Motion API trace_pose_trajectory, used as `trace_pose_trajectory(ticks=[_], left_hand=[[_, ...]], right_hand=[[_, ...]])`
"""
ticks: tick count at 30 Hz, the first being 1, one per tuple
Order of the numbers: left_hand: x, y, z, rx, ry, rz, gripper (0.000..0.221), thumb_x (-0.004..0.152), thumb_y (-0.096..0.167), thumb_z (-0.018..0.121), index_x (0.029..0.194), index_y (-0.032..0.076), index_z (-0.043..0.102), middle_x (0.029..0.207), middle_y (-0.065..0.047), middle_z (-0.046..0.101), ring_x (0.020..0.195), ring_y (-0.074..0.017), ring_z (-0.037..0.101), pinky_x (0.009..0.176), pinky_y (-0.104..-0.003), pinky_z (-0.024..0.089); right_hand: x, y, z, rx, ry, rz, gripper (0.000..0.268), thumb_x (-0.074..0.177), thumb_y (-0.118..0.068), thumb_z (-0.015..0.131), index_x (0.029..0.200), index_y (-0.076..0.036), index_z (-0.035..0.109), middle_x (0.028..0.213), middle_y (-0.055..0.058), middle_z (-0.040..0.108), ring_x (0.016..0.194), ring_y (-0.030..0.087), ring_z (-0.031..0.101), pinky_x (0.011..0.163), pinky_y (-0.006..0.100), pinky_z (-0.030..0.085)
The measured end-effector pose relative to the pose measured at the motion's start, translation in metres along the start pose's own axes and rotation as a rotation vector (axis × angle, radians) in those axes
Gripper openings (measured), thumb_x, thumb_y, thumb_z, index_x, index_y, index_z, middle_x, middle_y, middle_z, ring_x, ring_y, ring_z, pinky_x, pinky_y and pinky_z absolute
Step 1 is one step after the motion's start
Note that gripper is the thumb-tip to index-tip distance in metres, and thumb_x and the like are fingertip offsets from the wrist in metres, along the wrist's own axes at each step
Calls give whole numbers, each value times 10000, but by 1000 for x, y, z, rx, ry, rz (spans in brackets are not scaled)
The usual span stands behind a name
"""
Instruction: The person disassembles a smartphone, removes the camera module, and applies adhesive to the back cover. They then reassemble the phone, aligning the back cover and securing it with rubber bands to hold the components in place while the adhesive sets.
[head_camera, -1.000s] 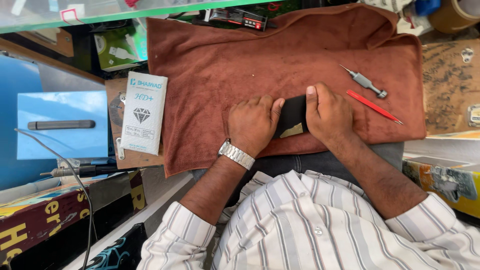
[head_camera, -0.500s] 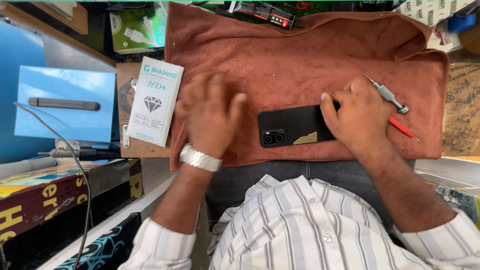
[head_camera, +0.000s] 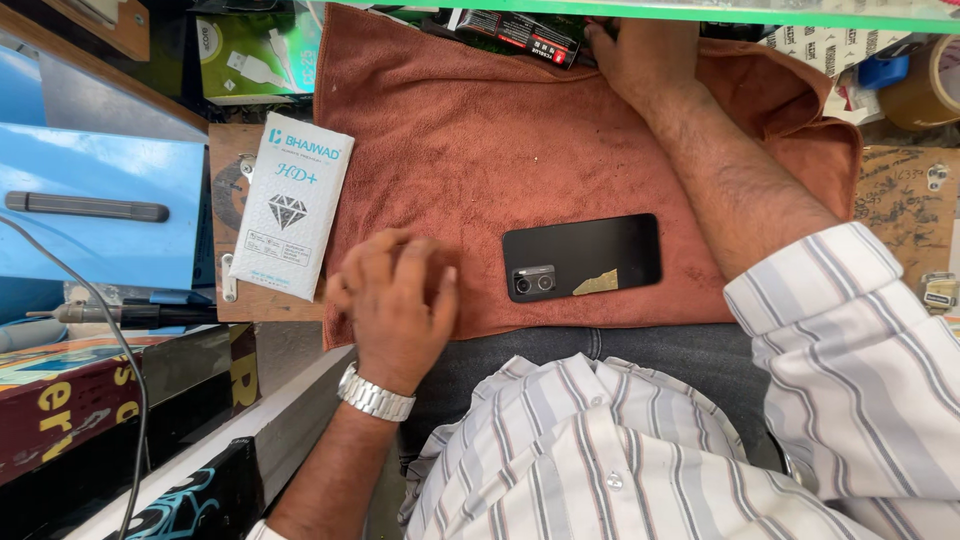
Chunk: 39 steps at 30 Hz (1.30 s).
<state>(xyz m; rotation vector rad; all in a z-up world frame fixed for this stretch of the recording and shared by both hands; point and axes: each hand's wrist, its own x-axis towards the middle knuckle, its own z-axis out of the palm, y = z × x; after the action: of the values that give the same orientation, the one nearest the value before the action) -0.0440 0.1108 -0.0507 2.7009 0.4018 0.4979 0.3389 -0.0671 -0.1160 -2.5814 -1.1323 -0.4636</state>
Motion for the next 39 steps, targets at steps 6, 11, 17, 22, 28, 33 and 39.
trace_pose_trajectory(ticks=[6,11,17,22,28,33,39], left_hand=[[21,31,9,-136,12,105,347,868,277,778,1182,160,689,1271,-64,584,1245,-295,509,1016,-488,306],[58,53,18,-269,32,156,370,922,287,765,1240,124,667,1264,-65,618,1203,-275,541,1002,-470,319],[92,95,42,-693,-215,75,279,934,363,755,1143,179,735,986,10,733,982,-200,641,923,-393,394],[83,115,61,-708,-317,137,112,957,292,719,992,196,766,888,45,753,902,-185,652,889,-379,401],[66,117,60,-811,-150,221,92,991,215,715,1036,143,748,974,6,764,938,-204,665,888,-384,451],[59,120,59,-1042,-98,-86,109,1023,158,704,1068,61,726,943,-41,743,847,-132,714,787,-280,574],[64,108,61,-1080,25,-269,111,1039,153,683,1013,47,702,890,-25,718,810,-76,652,735,-235,544]], right_hand=[[-10,2,-24,404,133,-26,94,1064,-87,748,1102,-3,730,967,83,721,848,199,672,735,347,526],[-63,-36,-78,859,62,238,128,1100,-103,762,1038,0,718,878,-4,660,765,57,567,690,212,470],[-155,-85,-128,1345,-169,576,158,1013,-95,722,1111,27,699,1005,39,731,890,65,663,796,195,557],[-194,-81,-133,1499,-73,699,211,964,-4,715,1166,44,676,1072,107,738,975,124,710,892,244,593],[-212,-86,-131,1687,-76,791,200,987,0,700,1179,52,676,1085,120,731,994,146,698,914,274,581],[-197,-103,-143,2101,-120,688,85,1011,-109,650,1063,-42,644,1123,-1,692,1124,147,622,966,338,520],[-184,-94,-150,2815,-141,540,156,1204,-183,528,1146,-51,587,862,48,652,951,198,602,941,351,506]])
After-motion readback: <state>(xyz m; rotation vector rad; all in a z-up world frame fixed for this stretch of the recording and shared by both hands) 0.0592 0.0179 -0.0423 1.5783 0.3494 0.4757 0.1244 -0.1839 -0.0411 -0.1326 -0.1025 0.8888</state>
